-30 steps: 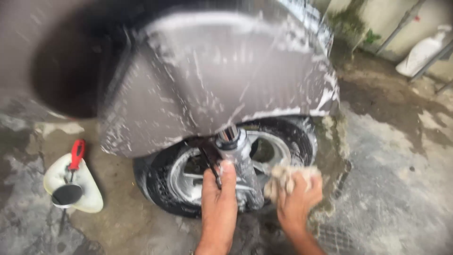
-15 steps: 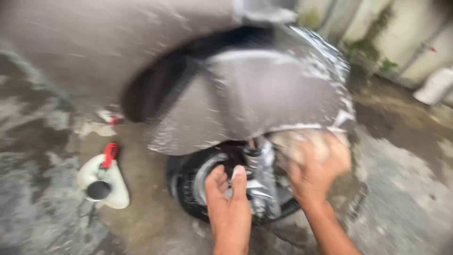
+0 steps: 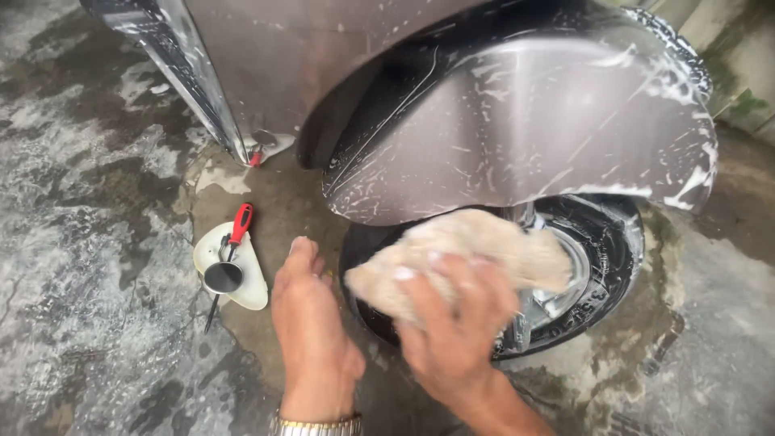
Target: The person washes a silver scooter using a soapy cloth. They scrub the handlebars, front headlight, body panels, and the front wheel area, including the tire and brake components.
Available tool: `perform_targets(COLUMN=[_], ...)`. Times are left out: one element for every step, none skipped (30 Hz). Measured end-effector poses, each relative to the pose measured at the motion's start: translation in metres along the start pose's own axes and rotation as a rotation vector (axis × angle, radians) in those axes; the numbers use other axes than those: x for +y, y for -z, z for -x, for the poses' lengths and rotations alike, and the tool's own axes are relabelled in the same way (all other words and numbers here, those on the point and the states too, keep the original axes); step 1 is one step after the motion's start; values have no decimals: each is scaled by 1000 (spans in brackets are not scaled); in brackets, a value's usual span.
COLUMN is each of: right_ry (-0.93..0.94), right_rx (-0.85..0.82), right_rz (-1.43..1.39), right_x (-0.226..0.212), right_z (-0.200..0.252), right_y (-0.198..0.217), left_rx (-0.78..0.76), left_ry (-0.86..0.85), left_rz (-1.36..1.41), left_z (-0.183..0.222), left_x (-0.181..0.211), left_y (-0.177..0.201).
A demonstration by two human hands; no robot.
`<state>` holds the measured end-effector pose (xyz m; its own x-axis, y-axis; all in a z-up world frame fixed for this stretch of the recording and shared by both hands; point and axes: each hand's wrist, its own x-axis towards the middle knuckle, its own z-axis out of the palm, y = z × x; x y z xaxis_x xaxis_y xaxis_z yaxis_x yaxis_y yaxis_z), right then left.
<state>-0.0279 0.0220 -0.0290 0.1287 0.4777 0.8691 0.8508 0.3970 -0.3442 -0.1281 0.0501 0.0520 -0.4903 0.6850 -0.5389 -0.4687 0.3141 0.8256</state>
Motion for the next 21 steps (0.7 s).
perform_targets(right_ry=[46,92,134,176,214,252,298,344,345,289,235,241,240,240,230,220,195,171,160,149,142], right_rx=[-8,-16,-27,-37,-58,-79,-92,-106,-101,-332,-556,-545,-556,-567,-593,-620,-674,-728,-743,-758,-773], right_rz=[49,98,147,196,246,296,349,402,403,331,256,259,255,251,247,243,240,237,229,221,217], right_x=[-1,-2,3,9,13,19,27,33,37,40,44,47,50,55,51,48,45,49,54,58,69], right_z=[-1,-3,-2,1,6,27,48,68,86,104,119,130,139,148,134,122,119,128,123,116,130], right_y=[-13,-26,-38,-50,-59,-72,-84,-94,-91,-86,-83,-76,-69,-62,-63,-65,-56,-48,-54,-59,-56], left_rx=[8,17,28,38,53,68,75,83,80,75,66,59,46,34,26,18,21,24,14,4,-8], left_ry=[-5,-10,-13,-17,-12,-7,-6,-5,-9,-4,-4,-12,-22,-32,-29,-25,3,31,23,15,9], left_rz=[4,7,7,7,1,-5,-3,-1,1,-14,-23,-16,-9,-1,-5,-8,-28,-48,-51,-54,-54], left_z=[0,0,-3,-6,-9,-11,-13,-12,-13,-13,-12,-8,-5,-4,-3,-3,-1,1,1,2,4], left_x=[5,10,10,8,5,3,3,3,2,2,3,7,12,15,13,8,-4,-15,-14,-11,-9], left_y=[-1,-2,-1,0,2,4,4,5,7,8,10,10,9,7,7,6,9,10,7,3,0])
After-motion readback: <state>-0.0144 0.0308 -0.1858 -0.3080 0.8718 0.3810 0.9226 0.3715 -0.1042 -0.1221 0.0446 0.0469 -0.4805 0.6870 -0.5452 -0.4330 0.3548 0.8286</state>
